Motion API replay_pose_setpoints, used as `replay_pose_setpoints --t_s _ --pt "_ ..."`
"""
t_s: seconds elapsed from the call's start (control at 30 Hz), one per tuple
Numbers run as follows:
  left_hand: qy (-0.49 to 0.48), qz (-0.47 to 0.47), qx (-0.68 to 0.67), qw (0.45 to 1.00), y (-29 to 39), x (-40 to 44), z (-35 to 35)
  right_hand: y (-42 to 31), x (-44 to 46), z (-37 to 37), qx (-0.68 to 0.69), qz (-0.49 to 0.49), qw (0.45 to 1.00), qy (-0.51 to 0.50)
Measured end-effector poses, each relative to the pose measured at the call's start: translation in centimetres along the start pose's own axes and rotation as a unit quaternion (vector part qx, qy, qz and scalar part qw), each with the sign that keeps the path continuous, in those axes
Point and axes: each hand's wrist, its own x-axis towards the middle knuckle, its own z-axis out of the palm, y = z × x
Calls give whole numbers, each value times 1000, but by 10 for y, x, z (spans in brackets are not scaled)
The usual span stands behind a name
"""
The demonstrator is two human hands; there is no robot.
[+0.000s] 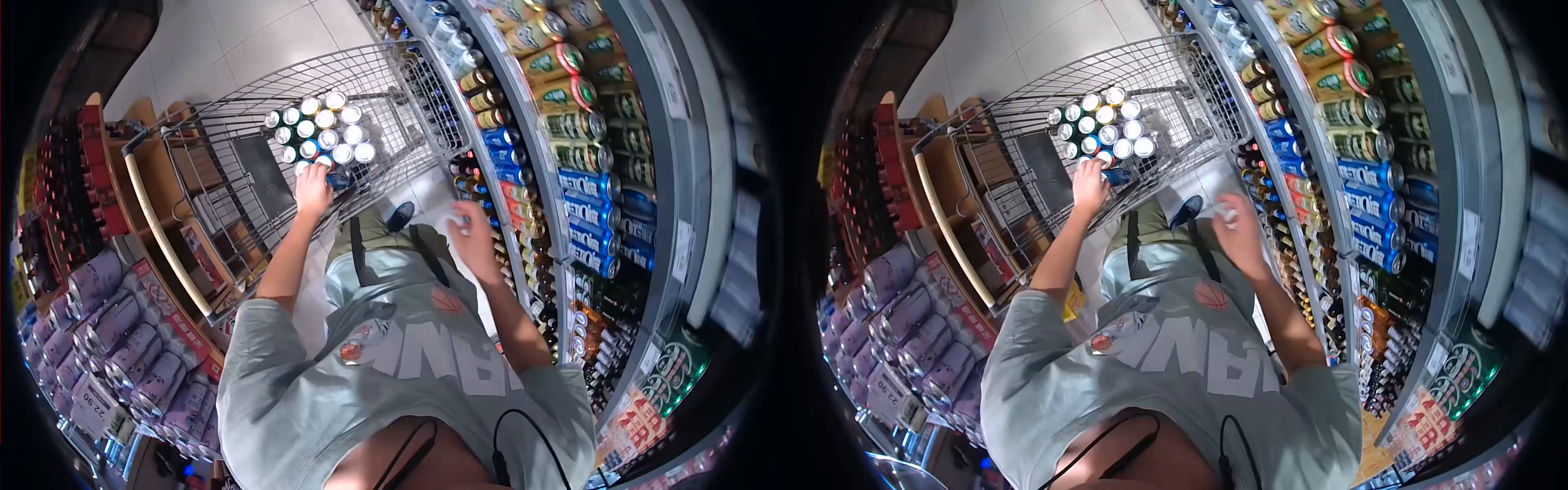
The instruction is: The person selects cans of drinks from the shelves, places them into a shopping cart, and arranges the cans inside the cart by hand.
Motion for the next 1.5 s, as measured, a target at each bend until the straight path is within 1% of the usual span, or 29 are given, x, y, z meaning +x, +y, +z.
replay_pose_setpoints --t_s 0.03,0.07,0.1,0.2,0.23,0.3,0.33,0.4,0.47,0.53,0.7,0.8,0.87,0.9,0.93,1.0,1.03,1.07,1.1,1.13,1.17,1.2,1.27,1.33,1.4,1.47,1.5 --pt "-19 14 5 1000 -6 12 15 -3 26 34 13 10 999 -37" --pt "-37 28 11 999 -11 24 29 23 50 73 -1 -13 998 -60" --pt "-50 32 30 998 -16 35 39 27 77 106 -60 -38 995 -75" --pt "-98 48 53 993 -23 61 60 60 137 185 -189 33 969 -154" --pt "-92 60 59 992 -30 67 72 73 155 207 -192 34 967 -164" --pt "-72 81 56 993 -42 69 90 95 177 243 -278 115 933 -197" --pt "-55 79 48 994 -43 71 83 99 185 255 -278 119 931 -207" --pt "-49 72 29 996 -47 73 88 100 197 276 -287 166 920 -208" --pt "-23 76 30 996 -49 75 98 106 209 287 -292 171 914 -224" --pt "-22 72 43 996 -48 79 107 114 214 295 -306 220 896 -236" --pt "-15 66 100 993 -46 89 116 125 213 310 -301 212 903 -220" --pt "-34 63 90 993 -46 93 114 116 219 308 -287 217 912 -197" --pt "-37 55 82 994 -46 95 111 114 220 303 -268 238 915 -187" --pt "-55 53 78 994 -46 95 110 122 216 299 -280 218 918 -178" --pt "-74 51 74 993 -46 94 107 121 216 292 -277 220 918 -178" --pt "-56 57 58 995 -47 92 111 114 217 273 -267 244 909 -209" --pt "-30 83 58 994 -49 91 113 112 214 266 -283 215 917 -181" --pt "-3 108 55 993 -48 89 114 112 214 256 -283 217 918 -175" --pt "-37 116 51 991 -48 86 115 112 213 242 -279 237 910 -192" --pt "-21 133 63 989 -50 81 124 104 212 226 -276 260 901 -210" --pt "-49 139 55 988 -51 76 126 94 211 209 -268 269 904 -198" --pt "-74 146 49 985 -53 73 129 95 208 194 -250 255 914 -194" --pt "-75 172 50 981 -55 68 129 90 199 156 -233 234 929 -167" --pt "-55 189 19 980 -57 68 127 71 189 117 -211 191 948 -141" --pt "-125 158 -73 977 -51 68 108 53 171 79 -171 163 968 -90" --pt "-150 130 -67 978 -39 65 87 19 154 38 -153 148 975 -60" --pt "-152 101 -96 978 -30 61 73 13 139 20 -137 121 983 -33"
